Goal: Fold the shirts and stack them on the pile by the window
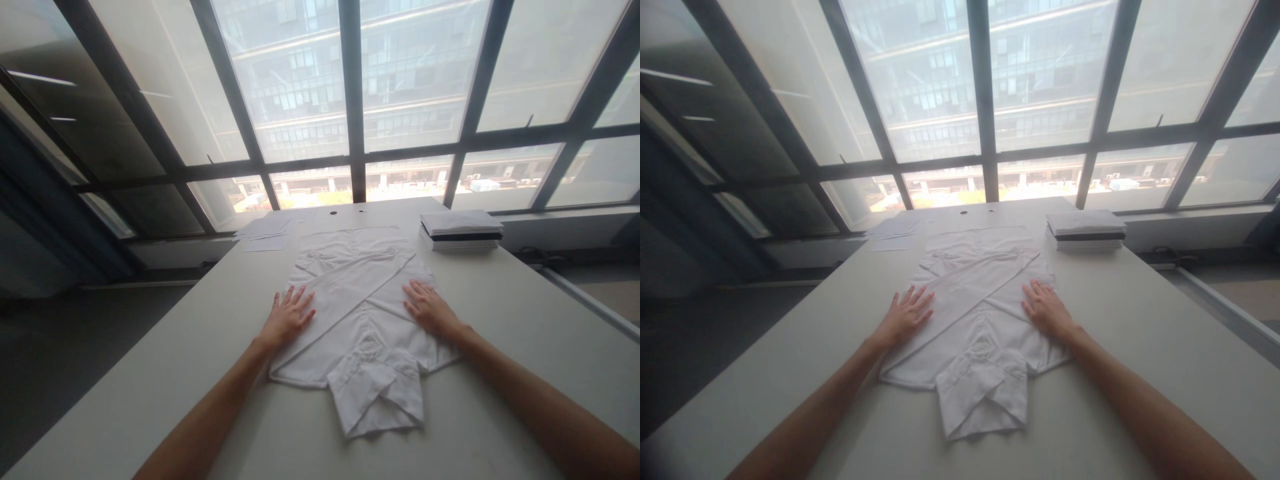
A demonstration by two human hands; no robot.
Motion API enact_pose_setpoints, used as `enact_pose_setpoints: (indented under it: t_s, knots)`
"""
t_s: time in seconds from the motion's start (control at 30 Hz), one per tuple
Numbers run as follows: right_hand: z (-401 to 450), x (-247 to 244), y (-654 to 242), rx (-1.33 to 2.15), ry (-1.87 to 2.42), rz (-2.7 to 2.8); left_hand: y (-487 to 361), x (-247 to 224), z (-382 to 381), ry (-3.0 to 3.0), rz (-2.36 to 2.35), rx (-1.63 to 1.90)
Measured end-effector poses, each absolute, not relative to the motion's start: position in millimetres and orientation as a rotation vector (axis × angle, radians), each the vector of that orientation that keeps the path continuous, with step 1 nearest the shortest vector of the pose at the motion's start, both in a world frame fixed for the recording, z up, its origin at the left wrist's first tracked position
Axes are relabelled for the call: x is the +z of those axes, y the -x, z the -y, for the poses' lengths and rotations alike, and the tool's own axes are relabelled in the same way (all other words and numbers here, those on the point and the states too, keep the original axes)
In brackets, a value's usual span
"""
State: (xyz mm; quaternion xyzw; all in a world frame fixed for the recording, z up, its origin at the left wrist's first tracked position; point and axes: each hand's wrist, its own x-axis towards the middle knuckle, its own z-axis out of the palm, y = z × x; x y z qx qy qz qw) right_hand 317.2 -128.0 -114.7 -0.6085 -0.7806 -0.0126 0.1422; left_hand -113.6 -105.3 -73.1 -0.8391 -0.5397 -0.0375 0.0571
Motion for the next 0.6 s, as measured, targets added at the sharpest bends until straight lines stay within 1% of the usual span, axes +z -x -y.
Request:
enact_pose_setpoints:
  t_s: [0.17, 0.3, 0.43, 0.6]
  knots:
    - [127, -113, -317, -0.019, 1.746, 2.269, 93, -74, 124, 2.655, 1.506, -0.219]
    - [128, -111, -316, -0.013, 1.751, 2.261, 87, -82, 126, 2.739, 1.532, -0.154]
    - [129, -110, -315, -0.012, 1.741, 2.254, 89, -86, 123, 2.742, 1.54, -0.171]
    - [138, -99, -312, -0.044, 1.591, 2.23, 89, -83, 124, 2.724, 1.54, -0.26]
